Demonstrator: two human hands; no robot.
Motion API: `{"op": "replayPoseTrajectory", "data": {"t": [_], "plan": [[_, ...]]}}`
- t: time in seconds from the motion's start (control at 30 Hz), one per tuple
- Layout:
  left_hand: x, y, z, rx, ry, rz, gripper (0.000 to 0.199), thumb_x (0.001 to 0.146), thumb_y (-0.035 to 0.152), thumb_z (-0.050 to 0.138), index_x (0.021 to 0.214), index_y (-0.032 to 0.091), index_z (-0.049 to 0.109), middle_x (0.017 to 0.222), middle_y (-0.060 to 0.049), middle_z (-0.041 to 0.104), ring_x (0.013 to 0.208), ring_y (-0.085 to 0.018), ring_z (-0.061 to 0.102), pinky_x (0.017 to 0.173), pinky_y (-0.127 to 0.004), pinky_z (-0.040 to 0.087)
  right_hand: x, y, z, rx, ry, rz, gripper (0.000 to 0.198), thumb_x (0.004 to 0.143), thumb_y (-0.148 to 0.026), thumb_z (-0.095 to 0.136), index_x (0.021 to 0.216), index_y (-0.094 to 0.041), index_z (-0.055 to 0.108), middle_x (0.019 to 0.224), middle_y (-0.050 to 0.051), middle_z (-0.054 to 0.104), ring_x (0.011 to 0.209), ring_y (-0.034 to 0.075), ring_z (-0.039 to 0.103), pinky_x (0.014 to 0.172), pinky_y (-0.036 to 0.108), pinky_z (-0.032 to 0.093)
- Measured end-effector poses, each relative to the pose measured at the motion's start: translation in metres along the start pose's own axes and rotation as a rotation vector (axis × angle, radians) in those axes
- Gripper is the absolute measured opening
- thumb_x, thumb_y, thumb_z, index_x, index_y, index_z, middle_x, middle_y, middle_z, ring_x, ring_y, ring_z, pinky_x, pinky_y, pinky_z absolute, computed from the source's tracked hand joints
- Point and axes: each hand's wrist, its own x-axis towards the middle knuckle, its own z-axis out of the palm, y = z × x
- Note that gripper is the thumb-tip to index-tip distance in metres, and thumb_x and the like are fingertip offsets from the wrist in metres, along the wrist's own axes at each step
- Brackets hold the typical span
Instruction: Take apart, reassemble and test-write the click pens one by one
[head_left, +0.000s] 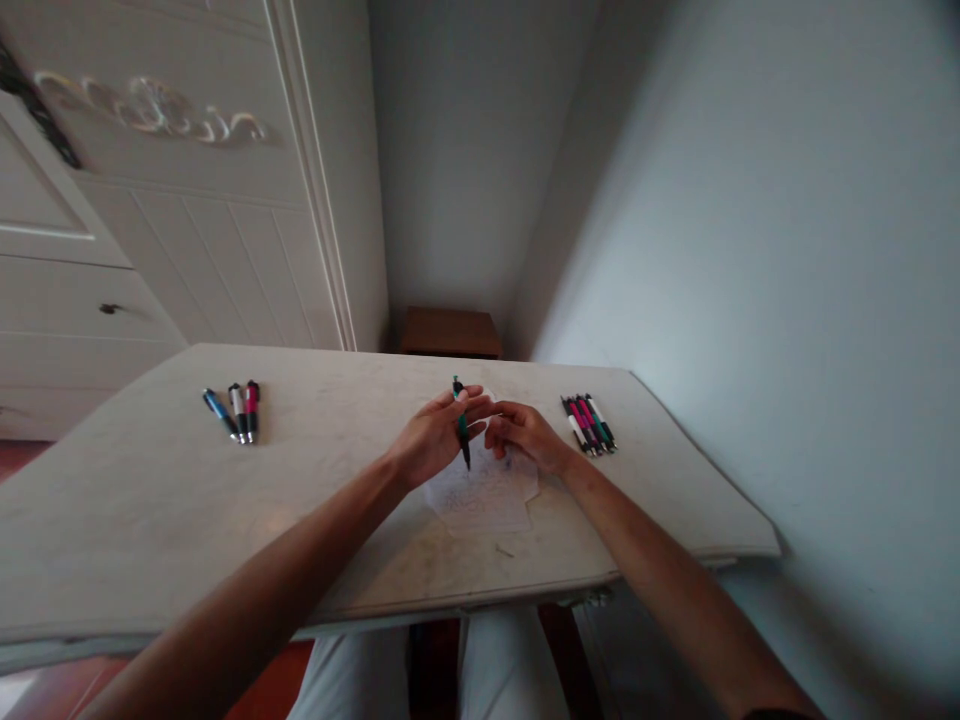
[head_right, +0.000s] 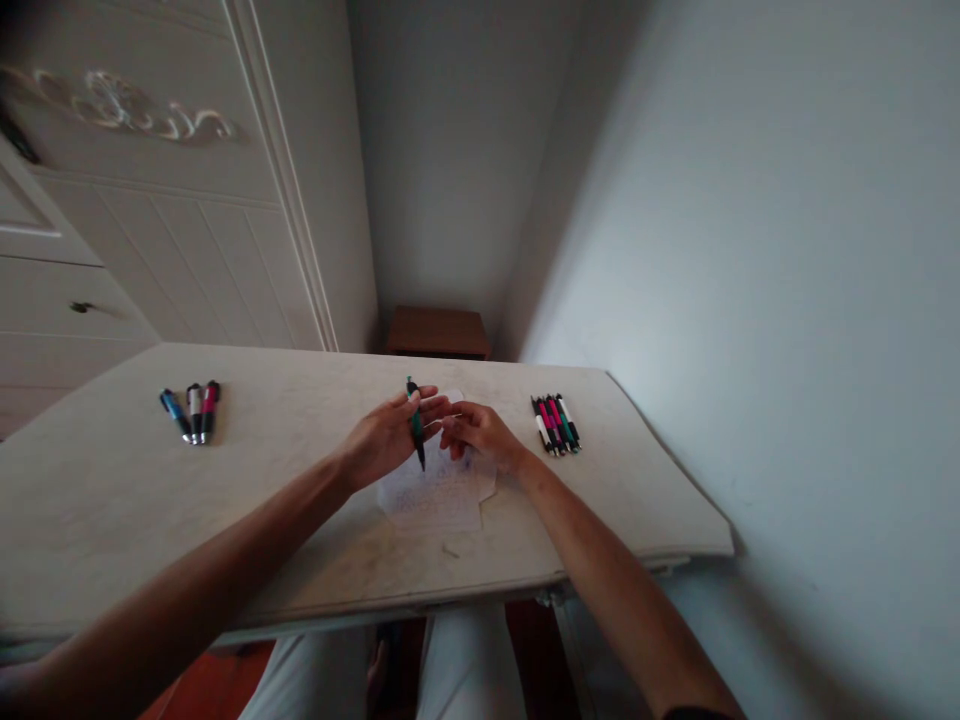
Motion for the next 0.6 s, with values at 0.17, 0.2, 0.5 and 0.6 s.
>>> {"op": "replayPoseTrajectory", "data": {"t": [0.17, 0.2, 0.5, 0.6], "plan": [[-0.008, -0.005, 0.009, 0.414, -0.033, 0.236, 0.029, 0.078, 0.038, 0.073, 0.095, 0.015, 0.073, 0.116, -0.011, 0.066, 0.119, -0.027, 0.054, 0.103, -0.038, 0.039, 0.001, 0.003, -0.001, 0.016, -0.016, -0.019, 0.043, 0.071, -0.044, 0.078, 0.100, -0.016, 0.063, 0.073, 0.000, 0.066, 0.051, 0.008, 0.058, 0.048, 0.019, 0.044], [-0.010, -0.005, 0.010, 0.474, -0.022, 0.264, 0.031, 0.077, 0.040, 0.073, 0.096, 0.016, 0.073, 0.122, -0.011, 0.064, 0.122, -0.029, 0.052, 0.103, -0.039, 0.038, 0.001, 0.003, -0.001, 0.021, -0.026, -0.040, 0.042, 0.070, -0.042, 0.079, 0.099, -0.016, 0.063, 0.073, 0.000, 0.066, 0.051, 0.008, 0.057, 0.048, 0.019, 0.044], [-0.013, -0.008, 0.009, 0.654, -0.095, 0.317, 0.032, 0.079, 0.047, 0.068, 0.093, 0.019, 0.076, 0.136, -0.012, 0.054, 0.124, -0.034, 0.050, 0.097, -0.041, 0.047, -0.006, -0.011, 0.002, -0.023, -0.012, -0.094, 0.034, 0.065, -0.040, 0.082, 0.088, -0.017, 0.071, 0.066, -0.001, 0.064, 0.053, 0.009, 0.056, 0.049, 0.021, 0.044], [-0.013, -0.010, 0.009, 0.718, -0.139, 0.325, 0.030, 0.079, 0.047, 0.068, 0.085, 0.019, 0.077, 0.137, -0.012, 0.054, 0.127, -0.034, 0.047, 0.103, -0.042, 0.041, -0.007, -0.011, 0.003, -0.016, -0.022, -0.062, 0.038, 0.064, -0.043, 0.083, 0.089, -0.016, 0.071, 0.065, -0.001, 0.064, 0.053, 0.009, 0.056, 0.050, 0.022, 0.046]]}}
